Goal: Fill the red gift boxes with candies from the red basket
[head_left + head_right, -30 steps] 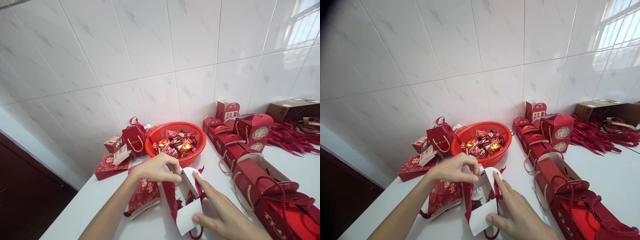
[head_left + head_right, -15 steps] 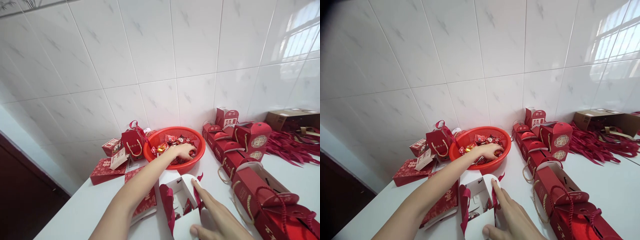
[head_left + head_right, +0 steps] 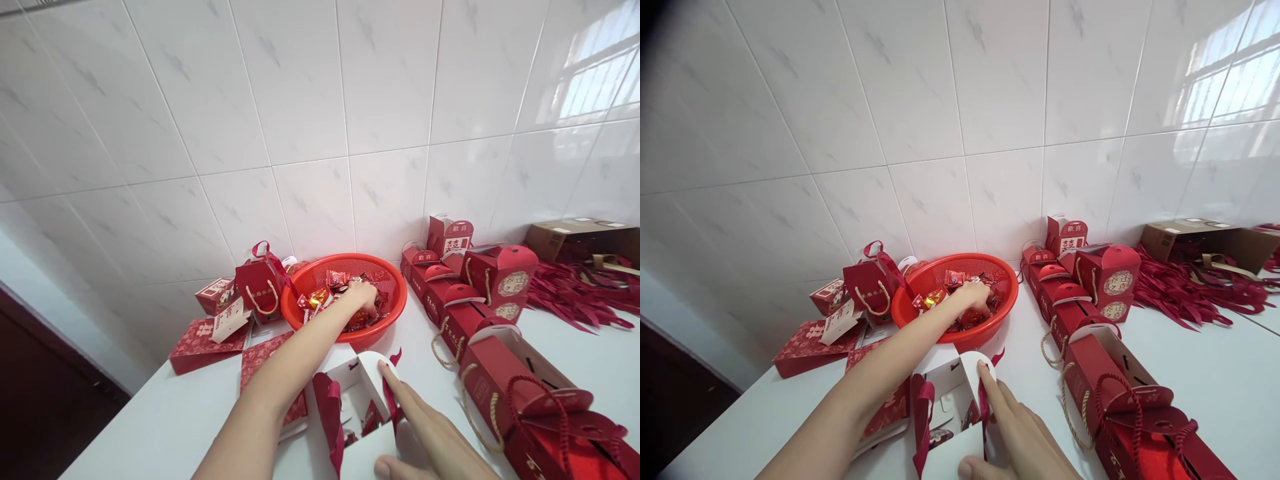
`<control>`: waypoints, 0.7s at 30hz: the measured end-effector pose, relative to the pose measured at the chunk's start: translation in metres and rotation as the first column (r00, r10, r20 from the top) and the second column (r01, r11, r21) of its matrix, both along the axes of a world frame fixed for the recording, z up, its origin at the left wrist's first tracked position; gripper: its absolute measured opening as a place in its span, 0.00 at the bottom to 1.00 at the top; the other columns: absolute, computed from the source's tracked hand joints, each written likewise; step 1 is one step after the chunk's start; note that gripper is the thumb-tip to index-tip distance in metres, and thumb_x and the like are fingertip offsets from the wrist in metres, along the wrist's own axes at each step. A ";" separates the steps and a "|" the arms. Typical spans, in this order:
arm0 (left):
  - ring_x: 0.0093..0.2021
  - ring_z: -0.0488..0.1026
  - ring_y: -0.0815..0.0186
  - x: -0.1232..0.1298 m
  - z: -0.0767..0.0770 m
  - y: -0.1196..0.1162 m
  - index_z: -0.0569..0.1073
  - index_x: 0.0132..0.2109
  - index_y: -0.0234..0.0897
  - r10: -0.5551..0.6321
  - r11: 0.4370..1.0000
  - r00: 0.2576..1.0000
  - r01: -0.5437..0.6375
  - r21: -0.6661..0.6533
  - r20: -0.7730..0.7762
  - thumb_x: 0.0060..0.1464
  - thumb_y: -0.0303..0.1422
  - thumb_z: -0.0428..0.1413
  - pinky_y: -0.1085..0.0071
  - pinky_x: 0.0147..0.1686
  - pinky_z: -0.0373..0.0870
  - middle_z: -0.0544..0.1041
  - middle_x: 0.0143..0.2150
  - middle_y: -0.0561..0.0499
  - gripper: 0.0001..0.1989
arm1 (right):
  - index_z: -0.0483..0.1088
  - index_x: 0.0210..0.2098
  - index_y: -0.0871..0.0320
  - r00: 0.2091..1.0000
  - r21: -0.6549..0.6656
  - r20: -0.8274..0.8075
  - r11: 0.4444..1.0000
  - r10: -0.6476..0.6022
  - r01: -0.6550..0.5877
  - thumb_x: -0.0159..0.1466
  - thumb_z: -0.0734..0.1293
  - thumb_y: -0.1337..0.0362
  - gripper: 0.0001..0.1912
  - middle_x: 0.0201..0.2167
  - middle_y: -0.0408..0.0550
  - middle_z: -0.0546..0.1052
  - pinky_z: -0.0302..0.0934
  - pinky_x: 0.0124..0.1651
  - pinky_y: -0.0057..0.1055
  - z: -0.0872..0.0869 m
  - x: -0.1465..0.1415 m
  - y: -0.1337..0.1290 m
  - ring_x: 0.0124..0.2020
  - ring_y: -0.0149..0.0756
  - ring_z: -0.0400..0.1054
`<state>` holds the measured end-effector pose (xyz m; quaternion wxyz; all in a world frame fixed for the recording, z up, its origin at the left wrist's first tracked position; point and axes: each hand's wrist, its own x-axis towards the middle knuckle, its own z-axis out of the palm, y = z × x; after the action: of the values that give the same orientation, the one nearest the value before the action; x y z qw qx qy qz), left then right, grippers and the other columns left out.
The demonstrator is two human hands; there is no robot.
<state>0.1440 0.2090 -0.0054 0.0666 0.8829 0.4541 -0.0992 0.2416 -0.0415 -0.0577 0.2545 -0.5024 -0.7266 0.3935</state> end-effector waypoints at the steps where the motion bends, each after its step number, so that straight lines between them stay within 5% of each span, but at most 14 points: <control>1: 0.54 0.72 0.36 0.000 -0.002 0.002 0.81 0.40 0.38 0.021 1.000 1.000 -0.021 0.001 0.000 0.35 0.38 0.73 0.41 0.59 0.57 0.80 0.46 0.34 0.22 | 0.43 0.74 0.47 1.000 0.010 -0.011 1.000 0.001 -0.001 0.55 0.73 0.61 0.55 0.70 0.49 0.63 0.60 0.64 0.36 -0.001 0.000 0.001 0.66 0.49 0.63; 7: 0.47 0.74 0.40 -0.012 -0.009 0.008 0.77 0.24 0.39 -0.001 0.999 0.998 0.004 -0.052 0.059 0.25 0.28 0.74 0.36 0.61 0.50 0.80 0.31 0.44 0.15 | 0.40 0.75 0.49 1.000 0.014 0.004 1.000 0.005 -0.005 0.57 0.73 0.58 0.55 0.69 0.49 0.63 0.61 0.63 0.35 0.000 0.001 0.001 0.65 0.48 0.64; 11: 0.40 0.76 0.52 -0.026 0.003 0.007 0.76 0.22 0.38 -0.005 0.986 0.961 0.051 -0.160 0.275 0.34 0.20 0.65 0.50 0.57 0.62 0.77 0.26 0.51 0.09 | 0.41 0.75 0.49 1.000 0.016 0.009 1.000 0.002 -0.002 0.56 0.73 0.59 0.55 0.70 0.49 0.62 0.61 0.62 0.35 0.004 0.000 0.000 0.65 0.50 0.64; 16: 0.31 0.74 0.65 -0.043 0.021 0.007 0.76 0.31 0.37 0.223 0.927 0.701 0.062 -0.369 0.678 0.41 0.22 0.57 0.70 0.38 0.69 0.75 0.27 0.55 0.08 | 0.39 0.75 0.54 0.999 -0.014 0.037 1.000 -0.017 0.017 0.57 0.71 0.60 0.55 0.72 0.52 0.57 0.56 0.66 0.38 0.010 -0.003 -0.004 0.68 0.52 0.59; 21: 0.25 0.68 0.69 -0.061 0.022 -0.001 0.72 0.28 0.35 0.388 0.873 0.505 0.065 -0.483 0.771 0.45 0.25 0.56 0.73 0.31 0.64 0.72 0.23 0.56 0.02 | 0.38 0.75 0.56 0.998 -0.006 0.054 1.000 -0.019 0.019 0.58 0.69 0.59 0.53 0.73 0.54 0.56 0.58 0.65 0.42 0.007 -0.002 -0.005 0.69 0.55 0.57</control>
<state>0.0833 0.2076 0.0166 0.4918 0.7271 0.4094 0.2487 0.2392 -0.0468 -0.0503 0.2367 -0.5206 -0.7271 0.3799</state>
